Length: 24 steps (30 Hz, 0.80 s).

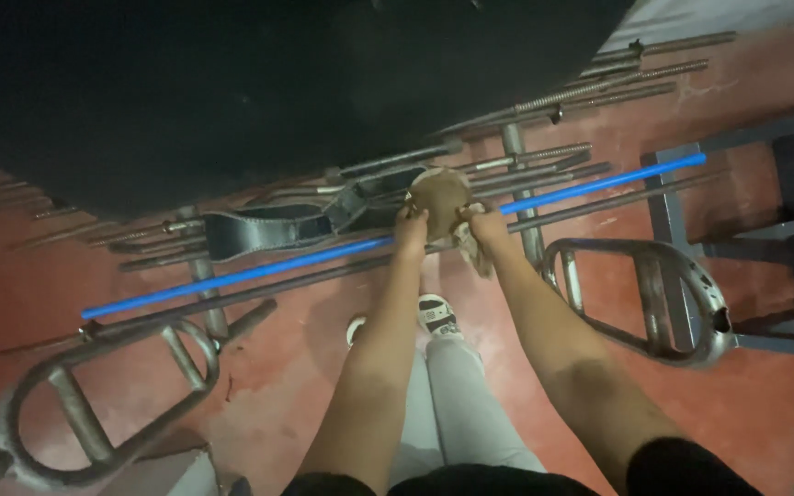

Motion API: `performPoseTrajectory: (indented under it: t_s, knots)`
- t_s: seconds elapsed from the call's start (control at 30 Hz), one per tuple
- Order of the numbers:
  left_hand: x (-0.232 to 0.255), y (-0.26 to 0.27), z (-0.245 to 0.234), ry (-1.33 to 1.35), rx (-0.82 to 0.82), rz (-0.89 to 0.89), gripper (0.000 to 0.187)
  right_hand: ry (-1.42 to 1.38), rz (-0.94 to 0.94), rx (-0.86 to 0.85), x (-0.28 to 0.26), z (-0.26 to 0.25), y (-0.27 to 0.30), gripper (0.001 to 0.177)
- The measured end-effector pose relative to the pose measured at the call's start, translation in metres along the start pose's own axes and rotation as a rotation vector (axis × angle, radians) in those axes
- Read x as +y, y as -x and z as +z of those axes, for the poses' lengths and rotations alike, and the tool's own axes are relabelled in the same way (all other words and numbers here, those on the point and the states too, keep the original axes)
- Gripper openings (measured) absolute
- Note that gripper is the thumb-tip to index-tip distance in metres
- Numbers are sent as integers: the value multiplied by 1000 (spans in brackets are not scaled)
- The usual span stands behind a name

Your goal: Clean various gym equipment and weight bars with a cloth.

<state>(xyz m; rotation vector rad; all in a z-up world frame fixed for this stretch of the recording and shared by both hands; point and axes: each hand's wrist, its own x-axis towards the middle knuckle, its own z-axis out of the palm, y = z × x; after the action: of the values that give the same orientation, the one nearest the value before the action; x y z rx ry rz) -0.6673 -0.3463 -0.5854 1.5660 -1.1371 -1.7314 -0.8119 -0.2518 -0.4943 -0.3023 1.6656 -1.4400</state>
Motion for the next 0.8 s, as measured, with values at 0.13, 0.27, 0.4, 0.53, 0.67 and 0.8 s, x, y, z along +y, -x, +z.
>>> performPoseTrajectory:
  t_s: [0.13, 0.27, 0.4, 0.53, 0.67, 0.8]
  knots:
    - [42, 59, 0, -443, 114, 195, 41, 728, 16, 275, 56, -21, -34, 50]
    - [126, 142, -17, -690, 195, 420, 60, 397, -184, 167, 46, -10, -13, 43]
    - [198, 228, -43, -1512, 84, 504, 97, 243, -21, 82, -43, 27, 72, 35]
    - [254, 306, -77, -1267, 49, 642, 84, 573, -571, -135, -114, 57, 159, 44]
    - [264, 347, -109, -1198, 193, 665, 75, 781, -878, -203, -172, 94, 219, 37]
    - [266, 390, -147, -1198, 422, 687, 69, 861, -801, -363, -203, 127, 272, 36]
